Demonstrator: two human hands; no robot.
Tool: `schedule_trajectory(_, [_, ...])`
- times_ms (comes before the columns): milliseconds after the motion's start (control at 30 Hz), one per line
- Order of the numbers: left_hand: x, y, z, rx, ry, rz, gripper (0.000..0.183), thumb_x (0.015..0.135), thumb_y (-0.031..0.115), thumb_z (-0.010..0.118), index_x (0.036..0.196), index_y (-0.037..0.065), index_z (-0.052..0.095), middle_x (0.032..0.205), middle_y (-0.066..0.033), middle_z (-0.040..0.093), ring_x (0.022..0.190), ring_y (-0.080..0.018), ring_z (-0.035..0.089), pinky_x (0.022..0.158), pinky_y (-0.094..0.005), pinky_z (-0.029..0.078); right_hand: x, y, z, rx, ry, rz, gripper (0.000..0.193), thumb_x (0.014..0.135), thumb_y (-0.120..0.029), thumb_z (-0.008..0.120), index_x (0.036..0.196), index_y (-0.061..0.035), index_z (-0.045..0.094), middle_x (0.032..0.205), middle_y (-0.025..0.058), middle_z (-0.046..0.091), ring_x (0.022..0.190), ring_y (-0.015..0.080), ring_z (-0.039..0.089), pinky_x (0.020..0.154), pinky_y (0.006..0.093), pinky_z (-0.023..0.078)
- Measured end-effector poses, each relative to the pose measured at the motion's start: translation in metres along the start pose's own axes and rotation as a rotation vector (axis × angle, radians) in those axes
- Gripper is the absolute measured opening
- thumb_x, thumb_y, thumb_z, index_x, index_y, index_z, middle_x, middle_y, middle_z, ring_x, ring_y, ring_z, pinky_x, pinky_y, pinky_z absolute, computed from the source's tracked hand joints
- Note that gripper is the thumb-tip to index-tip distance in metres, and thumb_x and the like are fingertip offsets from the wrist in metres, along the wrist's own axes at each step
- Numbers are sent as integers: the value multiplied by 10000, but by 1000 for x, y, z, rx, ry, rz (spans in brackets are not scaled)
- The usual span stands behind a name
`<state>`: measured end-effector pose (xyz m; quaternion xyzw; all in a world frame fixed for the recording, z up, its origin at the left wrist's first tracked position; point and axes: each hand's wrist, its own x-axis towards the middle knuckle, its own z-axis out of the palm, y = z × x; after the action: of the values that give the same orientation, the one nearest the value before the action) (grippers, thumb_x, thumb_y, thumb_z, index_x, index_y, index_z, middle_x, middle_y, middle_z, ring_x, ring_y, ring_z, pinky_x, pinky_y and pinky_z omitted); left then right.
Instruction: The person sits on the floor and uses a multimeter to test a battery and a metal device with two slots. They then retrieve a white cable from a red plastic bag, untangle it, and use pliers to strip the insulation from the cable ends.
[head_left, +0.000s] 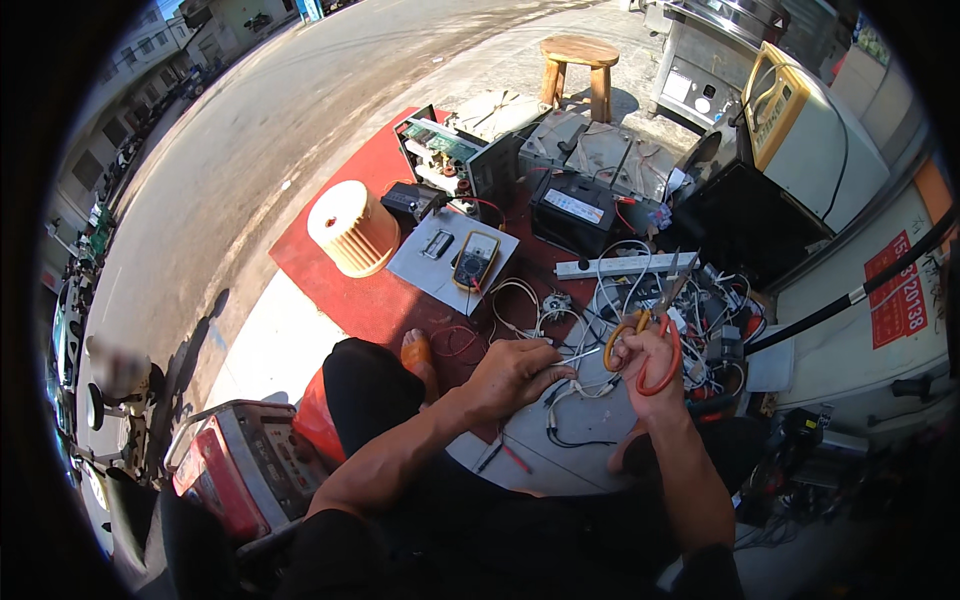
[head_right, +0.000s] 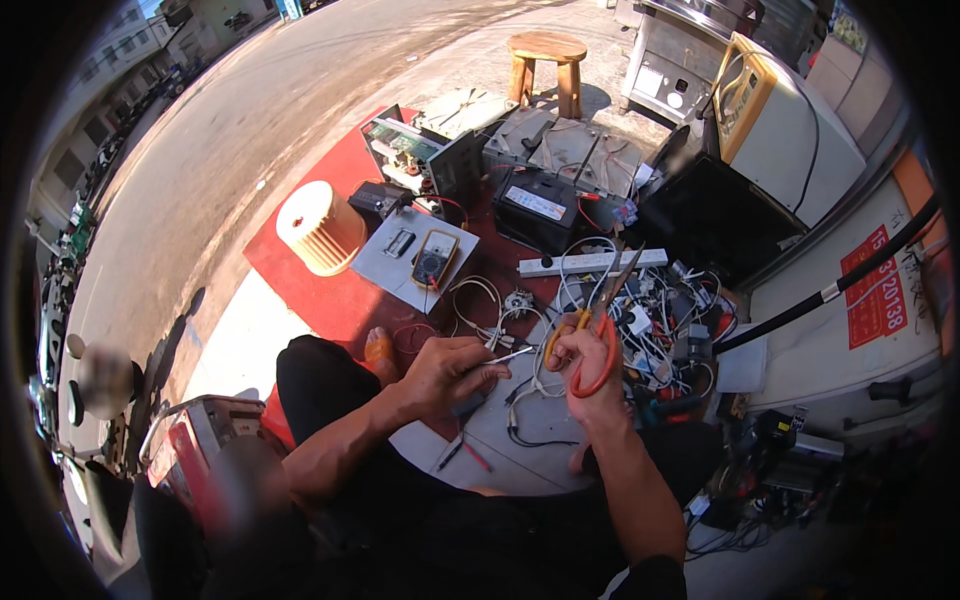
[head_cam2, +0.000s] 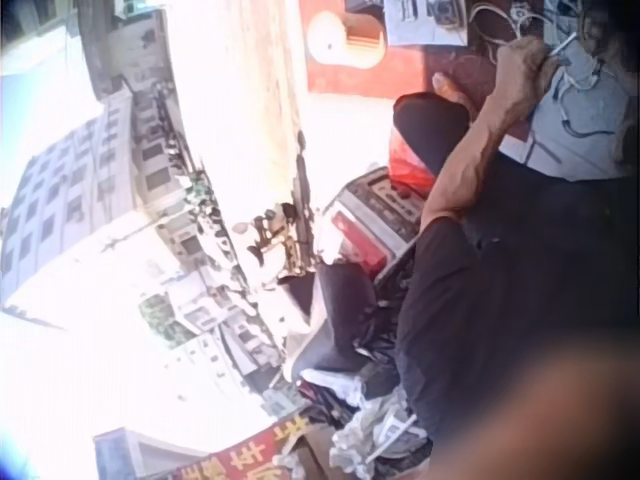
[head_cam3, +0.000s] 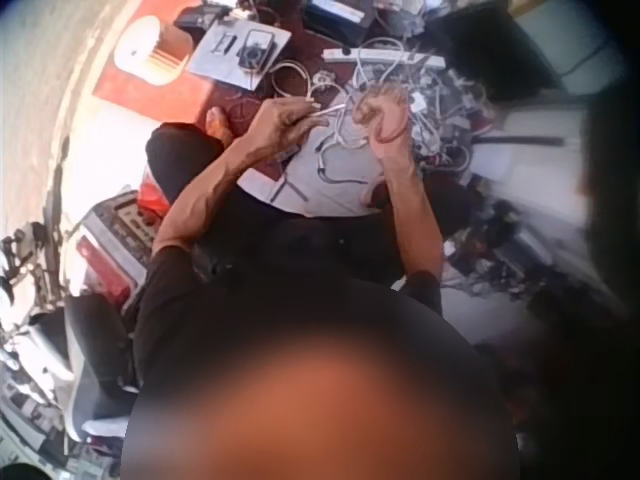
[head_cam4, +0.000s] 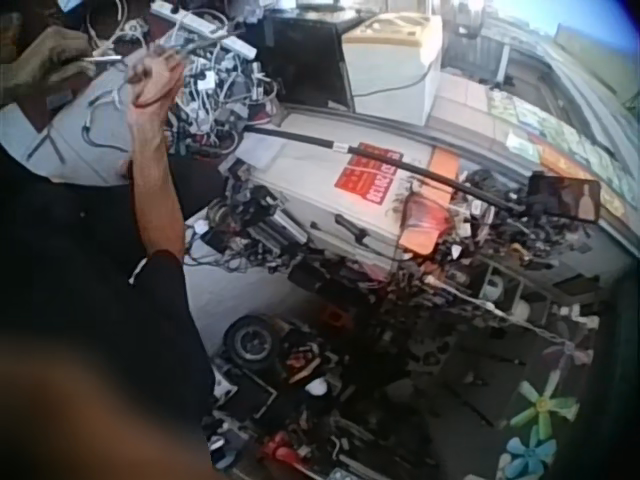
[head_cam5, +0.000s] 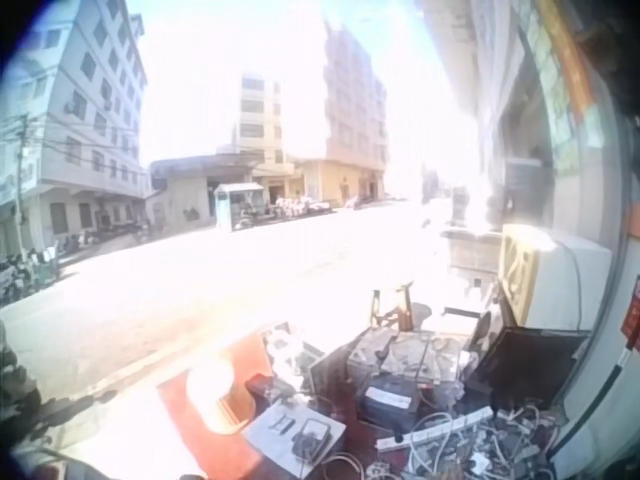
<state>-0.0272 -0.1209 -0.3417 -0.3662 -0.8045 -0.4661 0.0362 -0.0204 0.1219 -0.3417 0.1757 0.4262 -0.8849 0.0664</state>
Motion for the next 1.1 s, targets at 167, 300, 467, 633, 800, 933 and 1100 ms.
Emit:
schedule_trajectory(167, [-4, -12, -2, -359, 195, -302, 187, 1030, 171, 748, 1071, -6, 790, 844, 19, 699, 736, -64, 604, 644, -271, 489, 22, -62, -25, -303, 55, -441, 233, 967, -98, 587, 1183, -15, 615, 975, 78, 611, 889, 160, 607, 882, 361, 519])
schedule_trajectory(300, [1, -30, 2, -473, 157, -362, 264, 1093, 190, 657, 1235, -12, 750, 963, -3, 711, 809, -46, 599, 703, -254, 506, 19, -27, -27, 92, 32, -48, 194, 1010, -140, 600, 1156, -17, 631, 1073, 114, 668, 1000, 199, 663, 972, 400, 527])
schedule_trajectory(467, [1, -24, 8, -562, 125, -417, 258, 1092, 150, 637, 1230, -45, 734, 796, -8, 666, 718, -85, 600, 648, -287, 512, 18, -5, -20, -165, -135, -143, 160, 1039, -156, 644, 1106, -11, 651, 978, 83, 689, 908, 159, 677, 853, 343, 563])
schedule_trajectory(633, [4, -13, 5, -522, -17, -497, 245, 1078, 136, 650, 1214, -47, 739, 789, -30, 713, 682, -94, 614, 641, -291, 529, 0, 4, -4, -282, -270, -246, 270, 1005, -76, 688, 1246, 9, 600, 1039, 92, 689, 840, 144, 674, 775, 310, 567])
schedule_trajectory(800, [6, -10, 12, -502, -72, -403, 231, 1069, 141, 662, 1189, -32, 758, 803, -63, 731, 708, -90, 639, 648, -295, 534, -4, 6, 8, -352, -247, -276, 321, 974, -28, 701, 1261, 32, 569, 1053, 94, 680, 865, 144, 686, 802, 290, 586])
schedule_trajectory(933, [4, -11, 13, -492, -60, -397, 225, 1063, 155, 677, 1155, -31, 763, 790, -64, 728, 685, -97, 637, 633, -300, 530, 0, 5, 9, -423, -213, -303, 307, 972, -17, 723, 1238, 29, 579, 1038, 86, 678, 880, 140, 695, 817, 293, 614])
schedule_trajectory(1100, [6, -13, 15, -498, -77, -460, 220, 1065, 166, 684, 1126, -32, 759, 762, -42, 695, 643, -91, 605, 601, -292, 513, -2, 9, 9, -555, -333, -262, 309, 961, -29, 733, 1225, 25, 581, 995, 76, 687, 872, 129, 692, 800, 290, 607])
